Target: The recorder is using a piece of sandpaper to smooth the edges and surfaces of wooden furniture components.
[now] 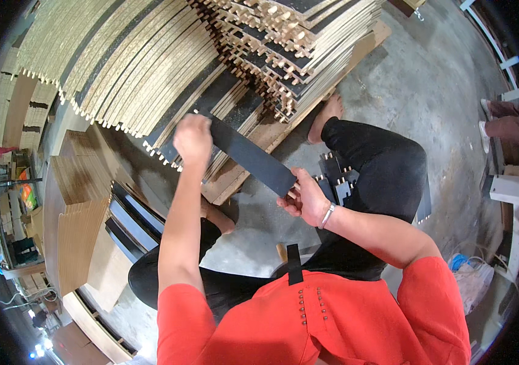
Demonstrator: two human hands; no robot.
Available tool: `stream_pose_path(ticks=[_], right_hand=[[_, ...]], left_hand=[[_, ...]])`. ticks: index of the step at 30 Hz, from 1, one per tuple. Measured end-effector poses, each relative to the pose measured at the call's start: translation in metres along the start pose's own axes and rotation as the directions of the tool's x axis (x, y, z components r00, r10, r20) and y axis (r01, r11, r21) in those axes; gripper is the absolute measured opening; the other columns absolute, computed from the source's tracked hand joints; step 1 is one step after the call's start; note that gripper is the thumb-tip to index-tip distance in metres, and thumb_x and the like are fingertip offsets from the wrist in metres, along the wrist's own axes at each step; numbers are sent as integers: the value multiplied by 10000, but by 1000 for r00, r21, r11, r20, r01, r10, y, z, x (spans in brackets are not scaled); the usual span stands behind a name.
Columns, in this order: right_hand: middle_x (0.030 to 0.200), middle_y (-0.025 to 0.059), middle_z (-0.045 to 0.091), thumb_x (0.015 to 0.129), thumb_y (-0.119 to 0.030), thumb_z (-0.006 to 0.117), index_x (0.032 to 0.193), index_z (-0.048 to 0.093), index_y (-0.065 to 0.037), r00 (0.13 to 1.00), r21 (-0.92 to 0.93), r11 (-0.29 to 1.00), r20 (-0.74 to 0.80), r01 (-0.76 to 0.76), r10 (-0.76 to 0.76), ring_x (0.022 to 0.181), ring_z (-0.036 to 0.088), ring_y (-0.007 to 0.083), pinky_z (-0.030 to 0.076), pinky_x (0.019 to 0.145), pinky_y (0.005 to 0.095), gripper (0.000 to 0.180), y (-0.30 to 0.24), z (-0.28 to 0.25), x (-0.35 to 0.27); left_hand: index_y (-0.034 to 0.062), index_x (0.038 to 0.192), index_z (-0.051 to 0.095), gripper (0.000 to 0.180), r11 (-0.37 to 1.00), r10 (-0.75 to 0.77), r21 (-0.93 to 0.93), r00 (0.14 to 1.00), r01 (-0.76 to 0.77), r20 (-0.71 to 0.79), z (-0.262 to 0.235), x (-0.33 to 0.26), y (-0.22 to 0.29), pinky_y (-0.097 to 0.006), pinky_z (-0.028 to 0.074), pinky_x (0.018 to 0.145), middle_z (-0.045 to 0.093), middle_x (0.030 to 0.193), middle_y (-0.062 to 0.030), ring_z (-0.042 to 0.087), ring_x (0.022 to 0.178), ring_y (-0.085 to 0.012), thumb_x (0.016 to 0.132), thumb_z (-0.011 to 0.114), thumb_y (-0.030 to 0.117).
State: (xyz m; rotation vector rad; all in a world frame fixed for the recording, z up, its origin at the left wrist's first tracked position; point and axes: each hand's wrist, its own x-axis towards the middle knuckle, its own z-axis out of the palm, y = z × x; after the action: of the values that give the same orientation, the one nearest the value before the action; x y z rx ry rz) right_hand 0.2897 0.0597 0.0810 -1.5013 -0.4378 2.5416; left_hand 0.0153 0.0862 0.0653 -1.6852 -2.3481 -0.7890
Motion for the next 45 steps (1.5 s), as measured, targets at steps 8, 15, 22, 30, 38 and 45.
stream_pose_path(ticks=[8,15,22,30,38,45], right_hand=[[770,105,647,965,-331,446,1084,567,-48,957,104,956,66,276,-284,614,604,161,448,508,290,330,0,20,-8],[894,124,630,770,-16,675,1289,479,-4,886,-383,822,368,422,-283,624,594,151,492,560,265,554,22,6,-5],[885,76,573,610,17,720,1348,361,-21,812,-593,565,324,573,-485,752,577,161,507,671,302,821,44,0,-54],[805,59,593,534,-135,631,943,579,-10,682,-169,662,115,730,-722,699,595,152,497,634,279,431,-11,-57,-194],[656,68,611,542,60,572,942,656,49,188,-585,630,-639,511,-746,581,580,145,449,519,276,409,28,-251,-181],[808,168,688,509,-50,677,933,688,-17,146,-601,799,-793,-32,-591,774,675,292,520,703,359,426,138,-331,-104]], left_hand=[[32,781,645,36,869,-342,-381,940,315,-3,-13,-46,3,-341,472,655,609,756,-131,603,696,-262,772,670,55],[104,879,578,46,-416,-475,-712,532,566,701,-38,-96,12,-414,519,750,639,861,-36,619,780,-211,913,550,92],[86,925,582,26,-457,-149,-722,755,519,638,-99,-104,88,-461,509,814,651,976,-73,624,921,-238,903,569,92],[32,930,618,77,89,8,-775,778,625,628,-126,-94,123,-349,526,731,653,900,-78,634,776,-193,865,582,19],[86,1002,572,138,-36,-310,-659,619,751,722,-146,-129,-13,-296,457,733,624,937,-35,553,793,-124,891,600,162],[90,926,581,46,63,-404,-628,595,776,695,-127,-145,14,-250,464,653,642,879,-23,557,720,-99,906,583,131]])
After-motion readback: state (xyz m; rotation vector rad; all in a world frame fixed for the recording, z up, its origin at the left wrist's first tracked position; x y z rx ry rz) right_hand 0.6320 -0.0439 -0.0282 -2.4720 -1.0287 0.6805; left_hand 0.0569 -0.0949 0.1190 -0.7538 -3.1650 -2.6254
